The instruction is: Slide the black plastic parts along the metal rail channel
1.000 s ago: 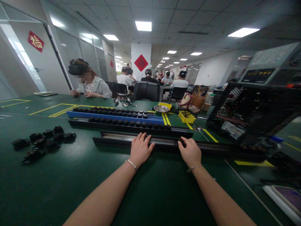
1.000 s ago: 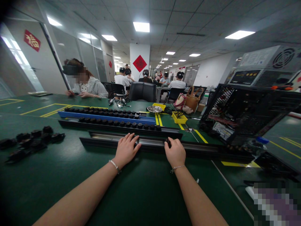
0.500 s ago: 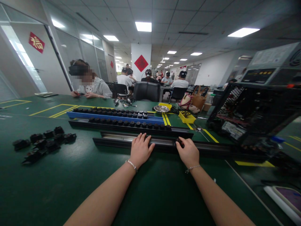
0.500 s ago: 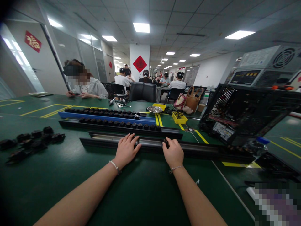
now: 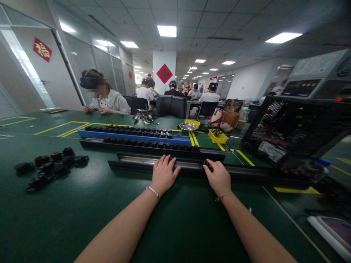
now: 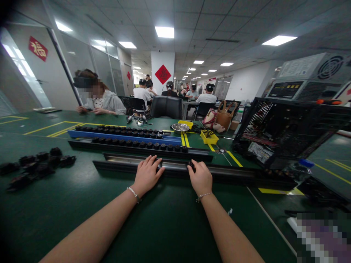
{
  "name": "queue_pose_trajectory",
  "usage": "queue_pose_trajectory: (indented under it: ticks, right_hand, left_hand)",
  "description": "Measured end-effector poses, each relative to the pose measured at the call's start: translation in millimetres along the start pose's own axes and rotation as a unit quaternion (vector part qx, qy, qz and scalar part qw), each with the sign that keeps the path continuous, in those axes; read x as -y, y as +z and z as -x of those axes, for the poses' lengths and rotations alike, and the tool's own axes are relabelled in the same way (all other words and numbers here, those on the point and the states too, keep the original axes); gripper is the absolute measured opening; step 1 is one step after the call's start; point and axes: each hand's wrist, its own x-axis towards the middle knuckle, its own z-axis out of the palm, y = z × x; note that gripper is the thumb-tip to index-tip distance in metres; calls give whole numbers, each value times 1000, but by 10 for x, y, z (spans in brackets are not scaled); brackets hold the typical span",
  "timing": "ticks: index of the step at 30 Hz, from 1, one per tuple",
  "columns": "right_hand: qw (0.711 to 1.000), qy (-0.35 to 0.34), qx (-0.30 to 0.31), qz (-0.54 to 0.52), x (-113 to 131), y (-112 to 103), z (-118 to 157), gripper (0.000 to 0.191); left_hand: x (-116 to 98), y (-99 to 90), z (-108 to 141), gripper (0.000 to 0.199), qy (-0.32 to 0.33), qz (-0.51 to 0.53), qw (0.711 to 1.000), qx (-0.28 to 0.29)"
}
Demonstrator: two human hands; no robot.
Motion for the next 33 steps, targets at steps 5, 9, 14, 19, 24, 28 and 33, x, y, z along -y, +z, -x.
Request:
queue_pose_trajectory:
  ticks: [5,9,14,19,24,28,33]
  right_hand:
    - [1000,9,2,-14,8,-3,-2,36]
    - [999,8,-4,-36,27,-17,-5,34]
    - [998,13,-3,-54,38,-24,-9,31]
    - [999,6,1,-45,24,-27,-5,30]
    - [999,14,8,-44,25,-39,-1,29]
    - [998,4,14,-66,23,-25,-5,28]
    - [996,-15,15,-86,23,-9,-6,29]
  left_hand:
    - [7,17,5,47,4,-1,1000,-4]
    - [13,26,3,47,6,0,1000,-8]
    - [9,18,1,47,5,1,1000,-6]
    - [2,8,0,46,1,5,1000,-2]
    - [6,6,-5,47,-1,8,1000,2]
    - [-2,-3,-3,46,-1,8,1000,-3]
    - [-8,-5,-2,45,-2,5,1000,-2]
